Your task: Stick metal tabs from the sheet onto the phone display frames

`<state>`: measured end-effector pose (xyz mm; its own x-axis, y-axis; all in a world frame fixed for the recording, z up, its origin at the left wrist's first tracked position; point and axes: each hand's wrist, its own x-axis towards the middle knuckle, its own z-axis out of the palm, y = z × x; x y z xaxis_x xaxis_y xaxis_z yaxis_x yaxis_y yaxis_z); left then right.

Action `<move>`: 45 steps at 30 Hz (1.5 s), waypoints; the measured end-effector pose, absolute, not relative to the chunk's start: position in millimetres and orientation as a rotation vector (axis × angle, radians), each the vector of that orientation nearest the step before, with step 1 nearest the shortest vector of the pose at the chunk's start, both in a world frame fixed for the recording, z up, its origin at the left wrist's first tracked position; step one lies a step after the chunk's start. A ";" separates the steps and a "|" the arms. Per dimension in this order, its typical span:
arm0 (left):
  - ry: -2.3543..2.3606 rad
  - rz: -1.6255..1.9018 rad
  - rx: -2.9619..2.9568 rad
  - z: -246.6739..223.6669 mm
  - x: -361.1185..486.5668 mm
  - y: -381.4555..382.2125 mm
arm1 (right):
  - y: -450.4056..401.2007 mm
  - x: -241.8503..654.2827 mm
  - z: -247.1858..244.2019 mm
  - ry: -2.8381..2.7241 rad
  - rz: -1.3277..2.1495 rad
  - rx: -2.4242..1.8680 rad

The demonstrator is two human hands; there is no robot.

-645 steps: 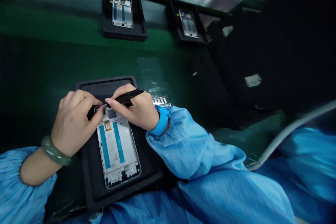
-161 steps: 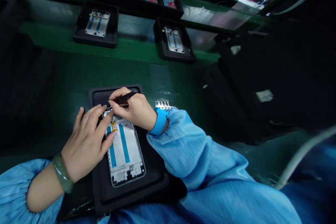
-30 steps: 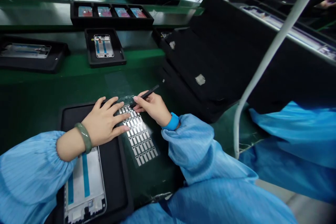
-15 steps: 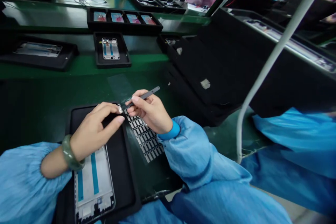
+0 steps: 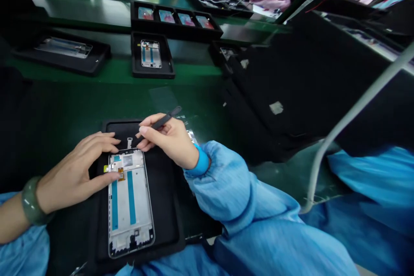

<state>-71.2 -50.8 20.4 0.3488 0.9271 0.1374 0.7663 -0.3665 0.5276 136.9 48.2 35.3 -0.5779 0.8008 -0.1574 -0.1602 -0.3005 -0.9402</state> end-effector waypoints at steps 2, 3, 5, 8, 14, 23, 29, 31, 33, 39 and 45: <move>1.468 0.558 2.327 10.7 -80.1 -57.8 | 44.3 127.7 27.6 -1.304 1.997 -0.868; 1.464 0.542 2.348 7.1 -82.3 -60.5 | 42.3 123.9 23.8 -1.313 2.024 -0.883; 1.461 0.527 2.358 2.8 -82.9 -63.8 | 39.2 119.0 17.0 -1.337 2.054 -0.930; 1.458 0.547 2.349 2.2 -79.6 -64.5 | 38.4 117.3 11.8 -1.362 2.042 -0.995; 1.442 0.550 2.346 4.9 -76.7 -63.5 | 41.1 120.4 13.2 -1.426 2.029 -1.025; 1.447 0.539 2.333 5.9 -77.1 -65.4 | 39.1 120.8 11.2 -1.543 1.949 -1.005; 1.444 0.541 2.395 5.0 -75.9 -65.1 | 38.4 120.8 11.0 -1.603 1.899 -1.006; 1.442 0.542 2.422 4.6 -75.6 -64.5 | 38.4 120.9 9.9 -1.644 1.871 -1.005; 1.452 0.514 2.456 4.5 -74.6 -64.2 | 38.0 121.3 8.5 -1.703 1.825 -0.994; 1.610 0.418 2.584 11.8 -60.9 -67.5 | 36.4 124.0 10.4 -1.822 1.657 -0.988; 1.726 0.380 2.585 15.7 -49.6 -72.5 | 46.8 121.0 18.4 -1.585 1.687 -0.902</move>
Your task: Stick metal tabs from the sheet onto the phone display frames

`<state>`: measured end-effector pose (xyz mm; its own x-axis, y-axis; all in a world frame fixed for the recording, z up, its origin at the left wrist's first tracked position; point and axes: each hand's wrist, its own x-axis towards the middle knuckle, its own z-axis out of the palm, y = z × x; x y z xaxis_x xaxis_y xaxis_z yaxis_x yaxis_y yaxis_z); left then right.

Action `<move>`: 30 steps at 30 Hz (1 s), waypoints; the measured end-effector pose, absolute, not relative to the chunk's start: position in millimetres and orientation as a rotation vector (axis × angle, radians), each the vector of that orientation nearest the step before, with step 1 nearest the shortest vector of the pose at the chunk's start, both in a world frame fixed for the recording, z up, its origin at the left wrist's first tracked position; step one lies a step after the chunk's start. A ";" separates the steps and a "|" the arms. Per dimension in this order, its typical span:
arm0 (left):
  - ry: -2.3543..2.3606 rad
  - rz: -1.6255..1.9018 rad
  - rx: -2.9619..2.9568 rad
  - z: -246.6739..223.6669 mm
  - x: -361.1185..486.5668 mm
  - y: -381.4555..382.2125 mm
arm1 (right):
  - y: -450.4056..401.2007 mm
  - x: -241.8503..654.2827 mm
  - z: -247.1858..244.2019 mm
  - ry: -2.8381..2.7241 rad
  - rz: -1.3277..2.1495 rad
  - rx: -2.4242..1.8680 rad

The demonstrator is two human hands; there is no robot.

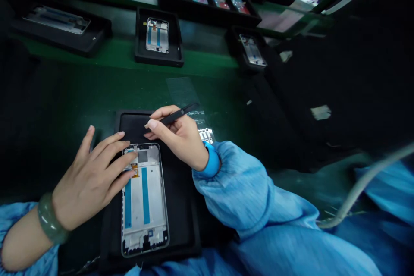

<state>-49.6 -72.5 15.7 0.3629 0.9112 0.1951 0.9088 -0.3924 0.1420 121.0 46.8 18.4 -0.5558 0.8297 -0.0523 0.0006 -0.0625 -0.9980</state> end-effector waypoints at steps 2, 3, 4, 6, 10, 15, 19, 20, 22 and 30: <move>1.734 0.395 2.569 14.3 -49.2 -73.0 | 49.3 119.4 16.3 -1.696 1.668 -0.856; 1.735 0.396 2.567 13.6 -49.3 -73.0 | 49.8 118.8 14.7 -1.756 1.641 -0.843; 1.737 0.390 2.568 13.1 -49.5 -73.1 | 50.0 118.4 12.9 -1.803 1.612 -0.837; 1.744 0.373 2.571 12.7 -49.8 -73.2 | 49.8 118.4 9.7 -1.855 1.572 -0.831; 1.743 0.379 2.554 13.3 -50.1 -73.7 | 49.4 119.7 7.9 -1.930 1.519 -0.813; 1.728 0.393 2.518 12.1 -50.8 -74.6 | 48.2 120.6 10.1 -2.068 1.364 -0.795; 1.723 0.402 2.510 10.9 -51.3 -75.3 | 46.0 120.2 11.2 -2.114 1.269 -0.751; 1.722 0.403 2.511 10.7 -51.3 -75.4 | 45.6 120.0 11.4 -2.115 1.256 -0.743; 1.717 0.405 2.518 10.6 -51.4 -75.5 | 44.9 119.8 11.9 -2.118 1.233 -0.732; 1.719 0.408 2.507 8.9 -51.9 -74.5 | 42.9 119.0 16.2 -2.191 1.120 -0.687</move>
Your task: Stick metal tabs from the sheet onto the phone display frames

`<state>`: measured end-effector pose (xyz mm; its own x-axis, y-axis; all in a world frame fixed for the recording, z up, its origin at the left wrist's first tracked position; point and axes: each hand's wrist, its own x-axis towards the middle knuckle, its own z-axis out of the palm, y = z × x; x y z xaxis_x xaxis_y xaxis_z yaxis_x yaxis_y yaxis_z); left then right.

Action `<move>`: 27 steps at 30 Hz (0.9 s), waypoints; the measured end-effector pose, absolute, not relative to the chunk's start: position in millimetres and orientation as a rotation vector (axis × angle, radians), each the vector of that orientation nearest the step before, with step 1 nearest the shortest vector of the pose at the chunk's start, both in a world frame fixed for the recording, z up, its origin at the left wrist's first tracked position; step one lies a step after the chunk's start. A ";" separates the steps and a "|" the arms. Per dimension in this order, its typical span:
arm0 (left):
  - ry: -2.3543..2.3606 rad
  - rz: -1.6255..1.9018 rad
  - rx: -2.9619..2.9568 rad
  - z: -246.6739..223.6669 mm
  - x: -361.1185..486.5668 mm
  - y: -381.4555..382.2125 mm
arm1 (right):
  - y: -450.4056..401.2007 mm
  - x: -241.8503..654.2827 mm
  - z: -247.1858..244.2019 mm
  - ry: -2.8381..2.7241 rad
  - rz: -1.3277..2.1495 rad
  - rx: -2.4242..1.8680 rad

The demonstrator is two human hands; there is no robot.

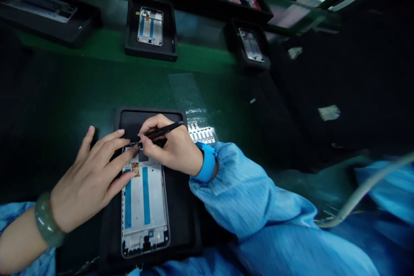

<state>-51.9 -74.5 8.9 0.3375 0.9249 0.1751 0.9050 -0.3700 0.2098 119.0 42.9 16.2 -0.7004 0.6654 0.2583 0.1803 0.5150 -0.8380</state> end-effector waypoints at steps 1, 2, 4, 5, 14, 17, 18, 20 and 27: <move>1.720 0.410 2.505 8.7 -52.0 -74.5 | 42.8 118.7 16.4 -2.195 1.109 -0.688; 1.720 0.411 2.506 8.7 -52.1 -74.6 | 42.6 118.3 16.5 -2.201 1.098 -0.687; 1.721 0.410 2.504 9.1 -51.9 -74.9 | 42.2 117.5 16.3 -2.232 1.057 -0.662; 1.722 0.409 2.503 9.4 -51.7 -75.1 | 41.8 117.2 16.2 -2.253 1.025 -0.640; 1.722 0.348 2.526 11.6 -52.2 -78.6 | 39.2 119.4 16.8 -2.180 1.068 -0.628; 1.727 0.331 2.517 11.5 -52.3 -79.5 | 40.4 120.3 16.1 -2.155 1.126 -0.648; 1.728 0.330 2.513 11.4 -52.0 -79.5 | 40.8 120.4 15.9 -2.157 1.130 -0.645; 1.728 0.328 2.505 11.3 -51.3 -79.1 | 41.5 120.4 15.4 -2.160 1.133 -0.646; 1.722 0.337 2.496 11.1 -50.5 -78.6 | 41.3 119.5 15.0 -2.199 1.103 -0.691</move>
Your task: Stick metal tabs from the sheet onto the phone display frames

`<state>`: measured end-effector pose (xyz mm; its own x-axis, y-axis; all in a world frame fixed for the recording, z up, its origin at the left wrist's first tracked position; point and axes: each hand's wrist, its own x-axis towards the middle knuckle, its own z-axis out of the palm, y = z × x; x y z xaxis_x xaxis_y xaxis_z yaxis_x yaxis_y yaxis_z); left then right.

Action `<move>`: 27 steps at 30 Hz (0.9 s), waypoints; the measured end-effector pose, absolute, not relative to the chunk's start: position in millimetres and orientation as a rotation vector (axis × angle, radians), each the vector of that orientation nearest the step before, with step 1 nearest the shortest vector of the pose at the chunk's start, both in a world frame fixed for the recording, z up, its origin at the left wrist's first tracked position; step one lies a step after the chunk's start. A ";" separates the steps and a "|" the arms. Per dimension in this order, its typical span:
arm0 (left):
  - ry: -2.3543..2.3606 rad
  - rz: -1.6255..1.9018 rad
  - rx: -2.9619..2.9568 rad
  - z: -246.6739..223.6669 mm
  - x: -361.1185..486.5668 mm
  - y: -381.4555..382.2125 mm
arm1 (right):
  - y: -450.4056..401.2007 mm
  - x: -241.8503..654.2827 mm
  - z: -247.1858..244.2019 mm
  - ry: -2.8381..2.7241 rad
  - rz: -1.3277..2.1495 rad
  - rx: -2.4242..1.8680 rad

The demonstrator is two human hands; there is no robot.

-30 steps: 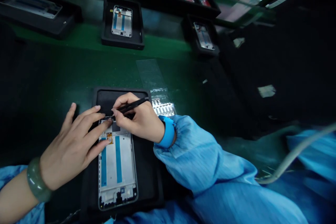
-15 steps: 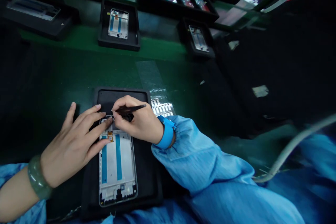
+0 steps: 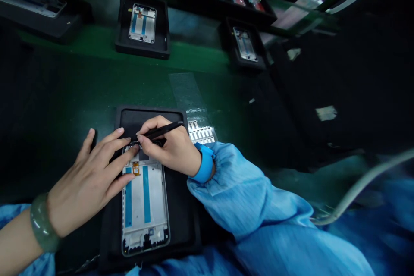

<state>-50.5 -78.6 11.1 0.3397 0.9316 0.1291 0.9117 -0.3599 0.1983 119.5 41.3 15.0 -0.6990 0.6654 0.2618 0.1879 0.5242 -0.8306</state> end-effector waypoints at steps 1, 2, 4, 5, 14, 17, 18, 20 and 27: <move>1.721 0.340 2.496 11.0 -50.6 -78.8 | 41.2 119.4 15.0 -2.197 1.109 -0.696; 1.721 0.344 2.495 10.9 -50.7 -79.0 | 41.1 119.3 14.9 -2.189 1.121 -0.701; 1.725 0.345 2.489 11.0 -50.6 -79.3 | 41.0 119.1 14.6 -2.168 1.145 -0.705; 1.726 0.343 2.485 11.2 -50.5 -79.4 | 41.0 119.0 14.5 -2.161 1.150 -0.705; 1.730 0.342 2.479 11.7 -50.5 -79.1 | 40.6 119.2 15.7 -2.204 1.082 -0.681; 1.725 0.346 2.479 11.2 -50.8 -78.9 | 40.2 119.4 15.2 -2.230 1.063 -0.690; 1.724 0.350 2.477 11.3 -50.8 -78.9 | 40.0 119.2 14.6 -2.252 1.044 -0.690; 1.719 0.356 2.473 11.7 -50.7 -78.9 | 39.6 118.9 13.2 -2.294 1.002 -0.671; 1.732 0.356 2.477 12.2 -49.7 -78.3 | 40.8 118.9 13.0 -2.280 1.029 -0.673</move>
